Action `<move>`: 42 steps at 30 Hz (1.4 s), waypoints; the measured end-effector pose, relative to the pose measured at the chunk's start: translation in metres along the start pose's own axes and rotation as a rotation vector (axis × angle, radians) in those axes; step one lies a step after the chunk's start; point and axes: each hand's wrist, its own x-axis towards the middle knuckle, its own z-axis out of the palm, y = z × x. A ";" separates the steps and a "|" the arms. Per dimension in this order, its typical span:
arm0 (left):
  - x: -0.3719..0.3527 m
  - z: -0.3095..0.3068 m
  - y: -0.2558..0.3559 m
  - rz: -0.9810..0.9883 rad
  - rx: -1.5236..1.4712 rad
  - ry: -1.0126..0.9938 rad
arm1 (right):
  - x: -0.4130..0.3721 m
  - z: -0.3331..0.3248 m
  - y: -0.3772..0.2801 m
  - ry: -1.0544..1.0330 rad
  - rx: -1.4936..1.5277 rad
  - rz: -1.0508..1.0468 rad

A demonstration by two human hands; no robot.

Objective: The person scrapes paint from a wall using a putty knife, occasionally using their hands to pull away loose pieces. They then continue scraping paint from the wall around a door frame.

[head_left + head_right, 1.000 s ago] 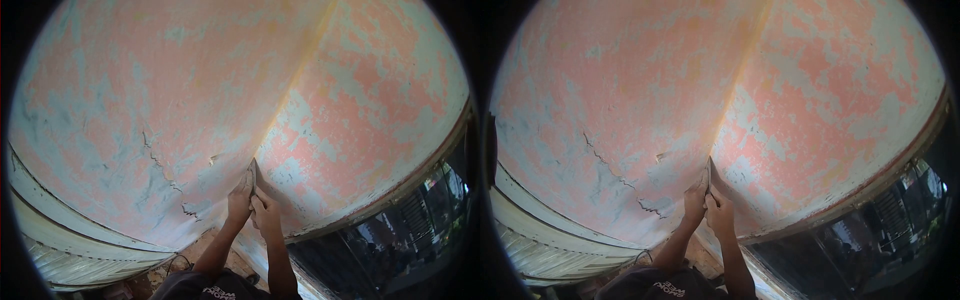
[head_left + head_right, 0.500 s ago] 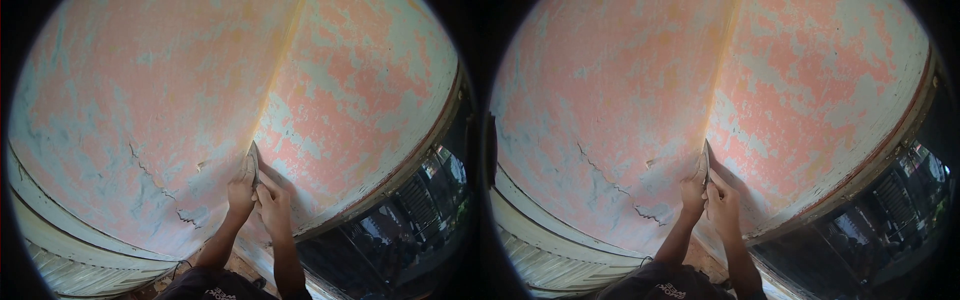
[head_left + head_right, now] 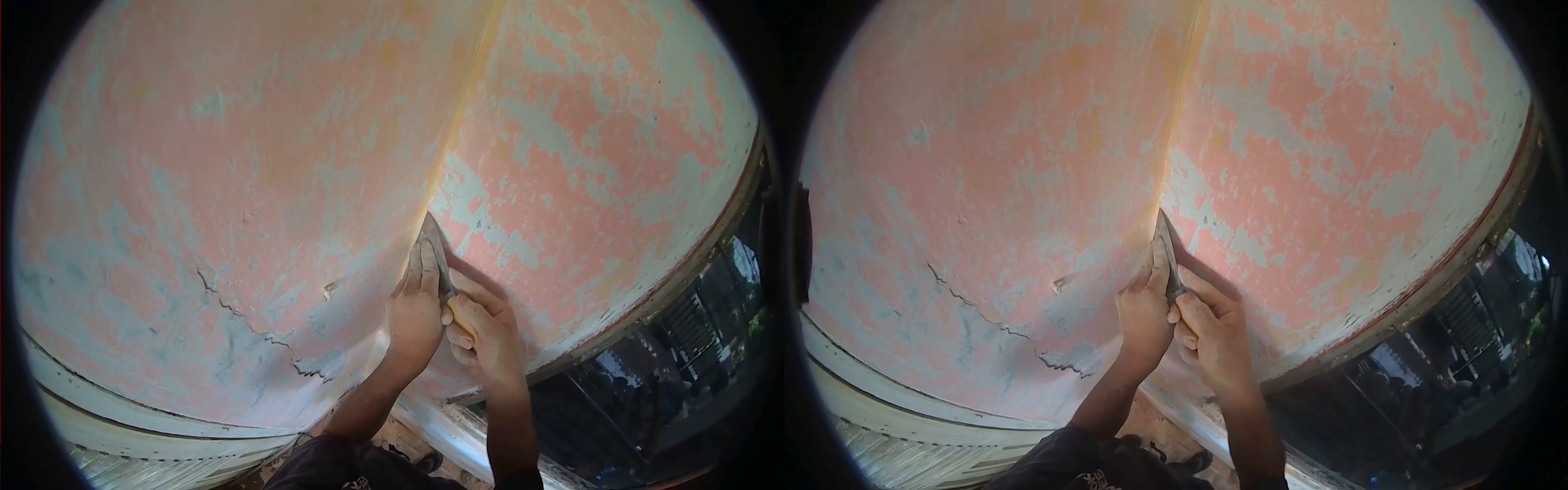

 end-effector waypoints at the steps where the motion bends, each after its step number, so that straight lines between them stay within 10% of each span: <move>1: -0.002 -0.001 0.002 -0.015 -0.016 -0.002 | -0.002 -0.001 0.001 0.006 -0.008 -0.005; 28: 0.049 -0.042 0.020 0.136 -0.081 -0.067 | -0.015 0.036 -0.042 -0.012 0.010 -0.027; 39: 0.028 -0.054 -0.004 0.150 -0.273 0.080 | -0.016 0.073 -0.002 -0.014 -0.537 -0.514; 42: 0.034 -0.043 0.000 0.126 -0.200 0.067 | -0.024 0.083 -0.021 -0.016 -0.533 -0.338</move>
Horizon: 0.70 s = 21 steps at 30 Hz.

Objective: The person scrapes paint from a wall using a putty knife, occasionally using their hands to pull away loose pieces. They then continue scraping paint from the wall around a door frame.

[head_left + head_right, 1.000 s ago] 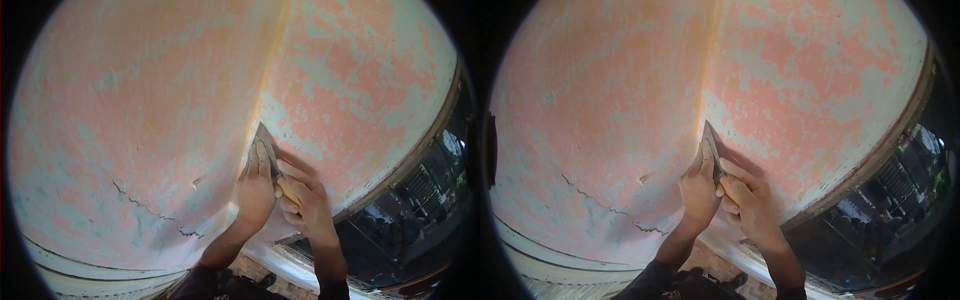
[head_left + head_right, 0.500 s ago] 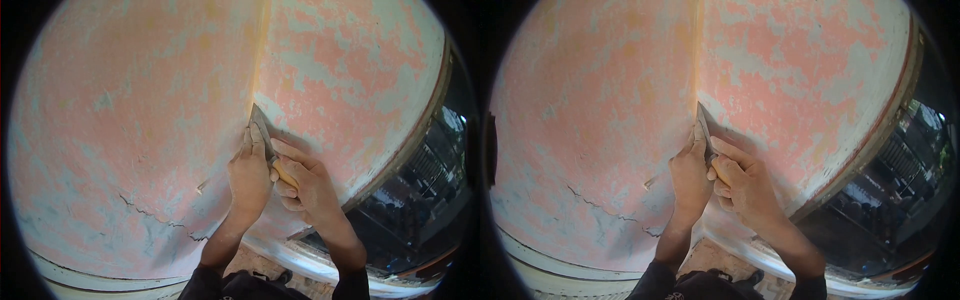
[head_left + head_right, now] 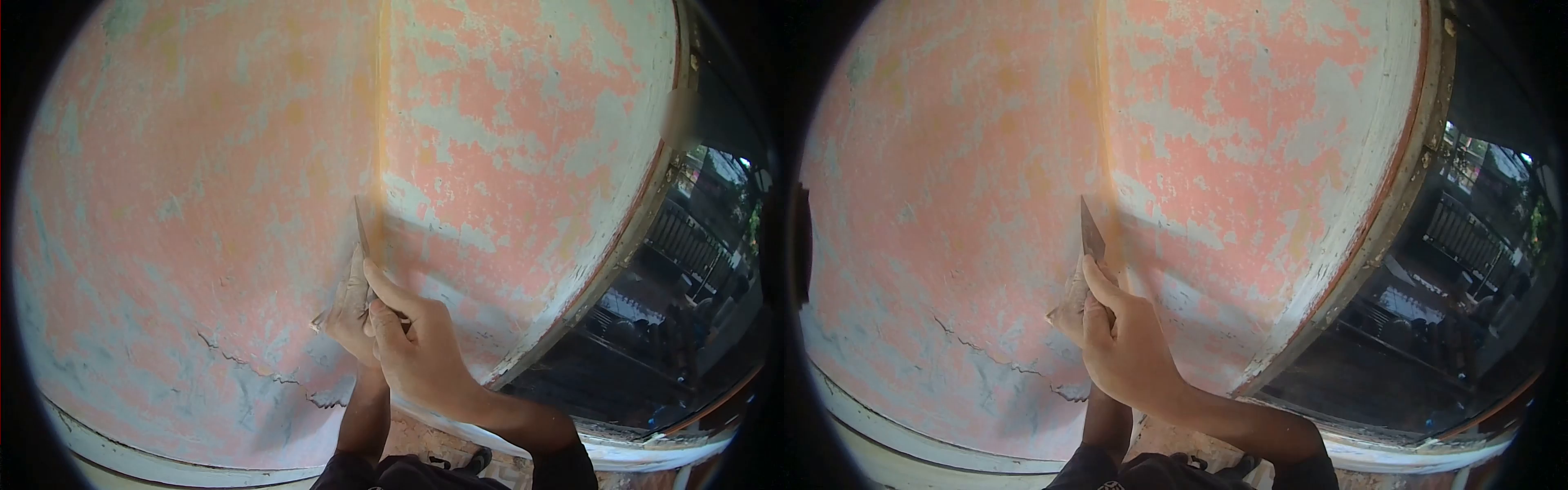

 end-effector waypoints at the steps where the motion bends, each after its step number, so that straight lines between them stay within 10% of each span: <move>1: 0.000 0.003 0.001 0.000 0.016 0.002 | -0.001 0.001 0.001 -0.015 0.013 0.066; 21: 0.014 0.009 -0.004 0.009 0.055 0.046 | 0.037 0.016 0.013 0.191 0.032 -0.213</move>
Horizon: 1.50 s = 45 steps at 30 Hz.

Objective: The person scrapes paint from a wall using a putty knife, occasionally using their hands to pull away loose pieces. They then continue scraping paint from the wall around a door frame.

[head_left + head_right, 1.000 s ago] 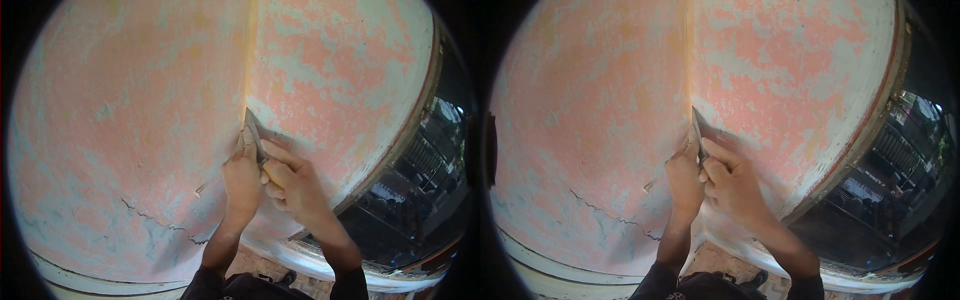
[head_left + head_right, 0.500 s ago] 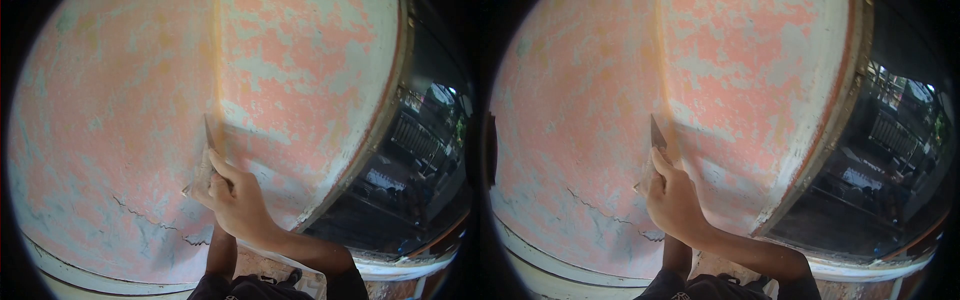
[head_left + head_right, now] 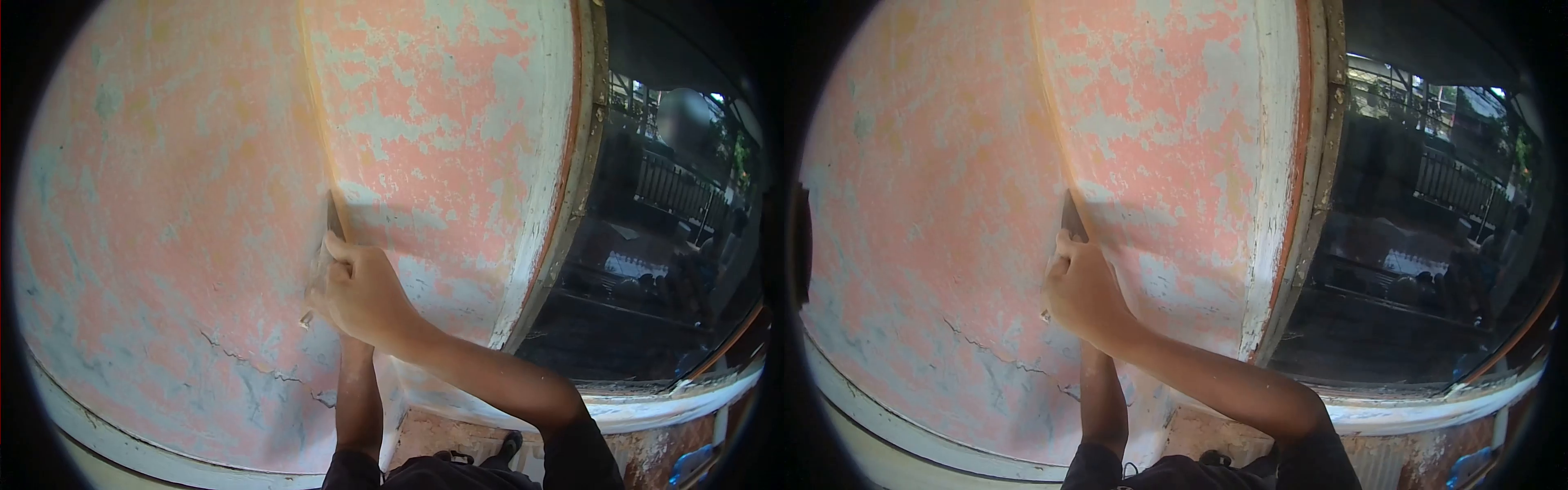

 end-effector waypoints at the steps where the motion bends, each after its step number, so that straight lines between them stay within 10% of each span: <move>1: 0.001 0.000 -0.001 -0.008 0.002 -0.007 | 0.001 0.004 -0.001 0.079 -0.035 -0.024; 15: -0.017 0.000 0.010 -0.015 0.032 -0.065 | -0.025 -0.034 -0.006 -0.049 -0.009 0.076; 22: -0.154 0.015 0.001 0.195 0.005 0.032 | -0.164 -0.087 0.084 -0.010 0.212 0.314; 28: -0.261 0.025 0.041 0.123 -0.348 -0.324 | -0.273 -0.113 0.146 0.339 0.315 0.417; 37: -0.347 0.044 0.170 0.611 -0.686 -0.876 | -0.425 -0.172 0.105 1.055 0.223 0.345; 45: -0.422 0.059 0.197 0.049 -1.110 -1.386 | -0.523 -0.151 0.078 1.218 0.215 0.411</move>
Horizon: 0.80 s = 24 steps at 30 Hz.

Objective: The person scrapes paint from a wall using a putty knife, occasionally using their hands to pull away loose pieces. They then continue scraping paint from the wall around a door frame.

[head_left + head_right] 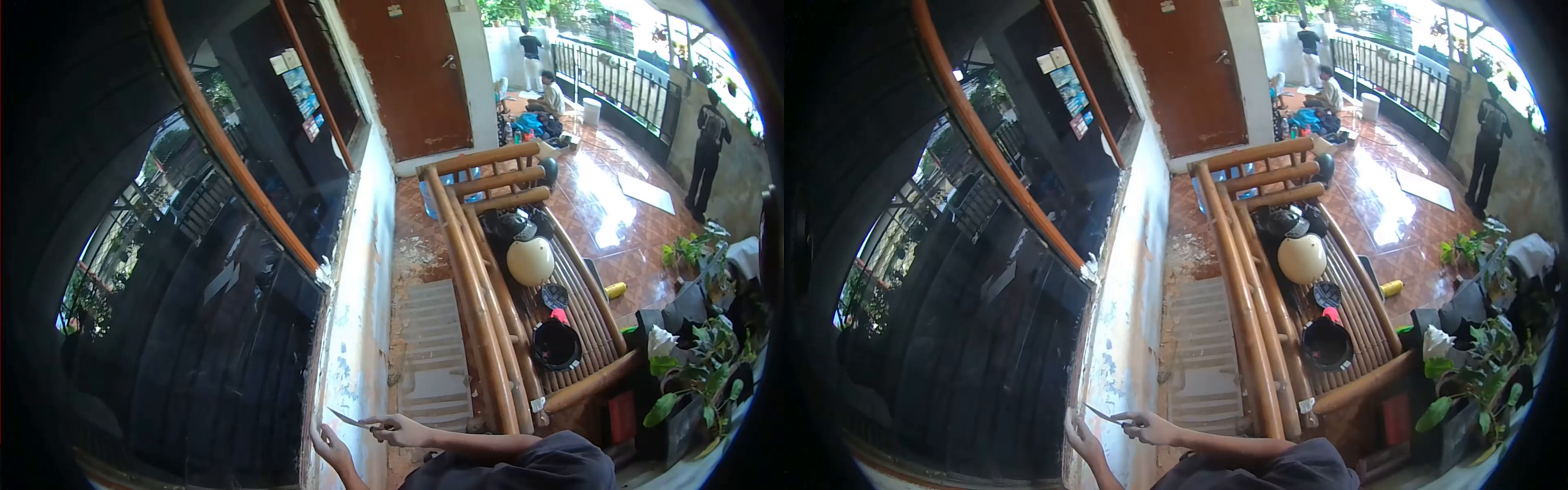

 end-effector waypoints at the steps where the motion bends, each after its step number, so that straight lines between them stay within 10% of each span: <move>1: -0.001 0.005 0.003 -0.043 -0.163 -0.070 | -0.004 -0.002 0.004 0.009 0.009 0.002; 24: 0.059 -0.013 0.006 -0.153 -0.048 -0.499 | 0.010 0.003 0.016 0.262 -0.081 -0.017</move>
